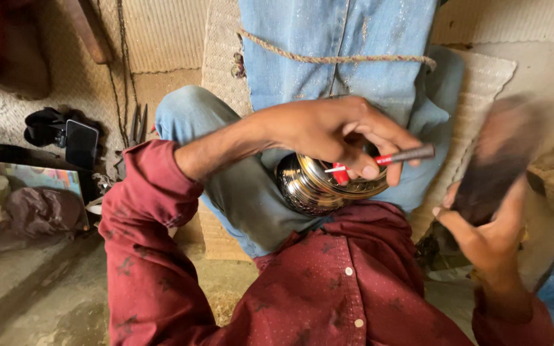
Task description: The person sits on the floor with a brass vessel on their lap, holds a red-handled punch against the vessel's rim, and repeatedly strikes the punch with a hammer, repositioning the punch around the rim to work the brass surface.
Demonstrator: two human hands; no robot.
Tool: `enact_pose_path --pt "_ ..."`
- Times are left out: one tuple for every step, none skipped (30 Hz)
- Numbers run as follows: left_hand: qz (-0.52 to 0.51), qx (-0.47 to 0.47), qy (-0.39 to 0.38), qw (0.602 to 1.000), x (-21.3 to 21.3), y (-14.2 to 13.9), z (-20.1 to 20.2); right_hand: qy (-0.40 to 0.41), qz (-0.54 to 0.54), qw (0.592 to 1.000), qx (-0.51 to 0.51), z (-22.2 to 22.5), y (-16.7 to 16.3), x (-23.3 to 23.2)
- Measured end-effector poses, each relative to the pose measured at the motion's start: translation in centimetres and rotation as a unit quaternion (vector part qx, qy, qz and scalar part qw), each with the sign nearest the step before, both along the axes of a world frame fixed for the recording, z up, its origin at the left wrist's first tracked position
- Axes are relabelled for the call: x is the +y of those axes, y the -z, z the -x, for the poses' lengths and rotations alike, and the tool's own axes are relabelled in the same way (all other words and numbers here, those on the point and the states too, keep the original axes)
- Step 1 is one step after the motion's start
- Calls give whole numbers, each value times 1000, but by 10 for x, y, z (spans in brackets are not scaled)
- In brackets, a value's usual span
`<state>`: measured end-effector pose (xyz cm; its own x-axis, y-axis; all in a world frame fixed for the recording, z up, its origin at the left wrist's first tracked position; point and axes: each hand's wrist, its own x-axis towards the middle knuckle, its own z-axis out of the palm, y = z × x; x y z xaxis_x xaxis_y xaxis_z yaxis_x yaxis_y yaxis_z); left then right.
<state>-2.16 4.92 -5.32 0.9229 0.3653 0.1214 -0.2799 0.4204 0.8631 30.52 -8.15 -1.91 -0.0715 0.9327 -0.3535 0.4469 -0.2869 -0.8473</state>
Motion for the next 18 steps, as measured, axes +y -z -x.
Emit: enact_pose_path --pt "12 14 -23 1000 -5 -1 2 32 11 998 58 0 0 1" --pt "21 30 -45 998 -8 -3 4 28 -2 999 38 -1 -1 2" --pt "29 45 -67 996 -12 -4 6 24 -15 999 18 -3 -2 3" --pt "3 42 -96 994 -16 -5 7 34 -26 999 20 -5 -3 5" --pt "-23 39 -126 991 -20 -7 9 43 -37 998 23 -7 -4 6" --pt "-51 35 -155 986 -23 -7 11 66 -50 995 49 -9 -4 7" --pt "-17 42 -160 986 -26 -8 12 91 -63 991 74 -11 -5 9" --pt "18 49 -166 985 -28 -8 12 70 -64 994 54 -14 -5 11" --pt "52 56 -172 982 -29 -8 13 50 -65 996 35 -18 -6 13" --pt "52 67 -172 981 -30 -8 13 32 -68 997 11 -21 -6 16" --pt "51 79 -172 981 -31 -8 14 14 -72 997 -12 -23 -6 18" --pt "49 91 -172 980 -31 -8 14 -2 -80 996 -40 -26 -6 21" --pt "48 87 -174 980 -31 -7 14 -5 -80 995 -51 -27 -6 22" --pt "49 82 -176 980 -32 -7 14 -9 -80 995 -63 -27 -6 24" --pt "50 77 -177 980 -32 -7 13 0 -73 996 -59 -26 -6 25" --pt "46 74 -180 980 -32 -7 13 8 -69 997 -40 -24 -6 27" --pt "44 71 -182 980 -32 -7 14 15 -66 998 -21 -21 -7 29" --pt "42 68 -185 980 -33 -7 14 21 -63 998 12 -17 -7 31"
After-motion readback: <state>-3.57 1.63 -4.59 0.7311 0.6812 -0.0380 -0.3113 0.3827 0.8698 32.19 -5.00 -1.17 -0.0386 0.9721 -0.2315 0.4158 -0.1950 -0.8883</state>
